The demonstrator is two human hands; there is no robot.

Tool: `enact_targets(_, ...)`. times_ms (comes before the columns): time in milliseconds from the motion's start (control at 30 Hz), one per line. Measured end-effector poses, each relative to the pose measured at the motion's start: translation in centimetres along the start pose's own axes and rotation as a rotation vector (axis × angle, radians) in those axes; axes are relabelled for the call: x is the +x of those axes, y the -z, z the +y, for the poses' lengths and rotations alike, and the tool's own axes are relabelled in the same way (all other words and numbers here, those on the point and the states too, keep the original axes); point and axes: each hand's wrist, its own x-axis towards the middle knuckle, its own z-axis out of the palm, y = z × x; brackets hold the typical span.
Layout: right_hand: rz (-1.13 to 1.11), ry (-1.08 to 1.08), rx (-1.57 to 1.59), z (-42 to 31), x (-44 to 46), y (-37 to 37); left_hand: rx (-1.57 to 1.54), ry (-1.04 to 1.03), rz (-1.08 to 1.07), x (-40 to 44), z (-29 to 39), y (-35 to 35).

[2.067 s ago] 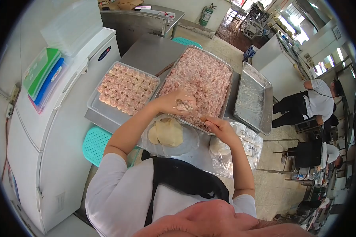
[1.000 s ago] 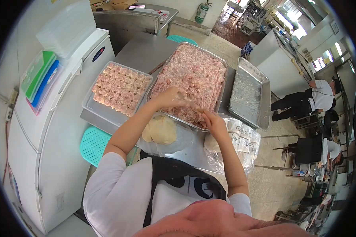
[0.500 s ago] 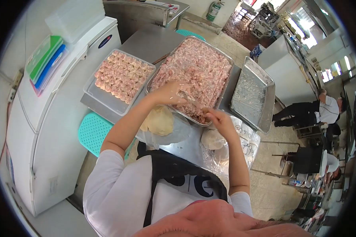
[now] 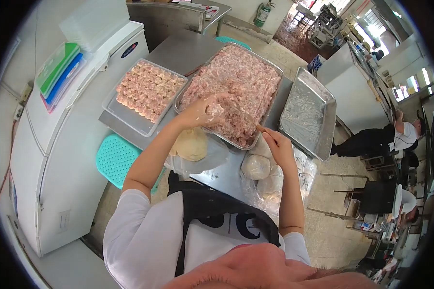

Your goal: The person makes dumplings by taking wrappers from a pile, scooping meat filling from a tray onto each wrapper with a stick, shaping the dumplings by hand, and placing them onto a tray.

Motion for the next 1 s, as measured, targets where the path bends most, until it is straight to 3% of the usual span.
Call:
enact_targets(33, -0.072, 0.03, 0.102, -1.3, -0.3, 0.3, -0.002, 0.001, 0.003, 0.1, -0.4, -0.3)
enact_targets(100, -0.119, 0.097, 0.118, -1.4, -0.4, -2.1, 0.208, -0.27, -0.01, 0.5, -1.2, -0.8)
enact_targets(133, -0.16, 0.16, 0.137, -1.5, -0.4, -2.8, 0.21, -0.267, -0.007, 0.6, -1.2, -0.8)
enact_targets(167, -0.164, 0.162, 0.139, -1.5, -0.6, -2.4, 0.236, -0.217, -0.07, 0.7, -1.2, -0.9)
enact_targets(267, 0.038, 0.212, -0.477, -4.0, -0.5, 0.9, 0.278, -0.054, -0.105, 0.9, -3.4, -1.4)
enact_targets(300, 0.109, 0.314, -0.326, -3.5, -0.8, 0.0, 0.288, 0.057, -0.098, 0.7, -2.8, -1.4)
enact_targets(400, 0.099, 0.32, -0.396, -2.4, -0.2, -0.9, 0.19, 0.055, -0.148, 0.6, -0.4, -0.8)
enact_targets(433, 0.103, 0.319, -0.397, -2.5, -0.3, -0.4, 0.191, 0.052, -0.15, 0.4, -0.8, -1.1)
enact_targets(500, 0.129, 0.212, -0.28, -3.3, -0.1, 1.0, 0.117, -0.19, 0.052, 0.1, -2.0, -1.3)
enact_targets(600, 0.13, 0.265, -0.145, -4.8, -0.7, 0.0, 0.06, -0.142, 0.015, 0.5, -2.6, -0.7)
enact_targets(733, 0.125, 0.263, -0.196, -1.4, 1.1, -5.1, 0.107, -0.042, -0.064, 1.5, -3.4, 1.1)
enact_targets(800, -0.031, -0.106, -0.606, -0.8, 2.1, -4.6, 0.223, 0.098, 0.061, 1.4, -2.9, 2.4)
enact_targets(900, 0.059, -0.067, -0.419, -0.2, 1.8, -5.0, 0.179, -0.031, 0.043, 1.7, -5.2, 4.1)
enact_targets(1000, 0.182, 0.017, -0.288, -2.6, 1.4, -6.3, 0.168, -0.018, 0.016, 2.2, -6.5, 5.0)
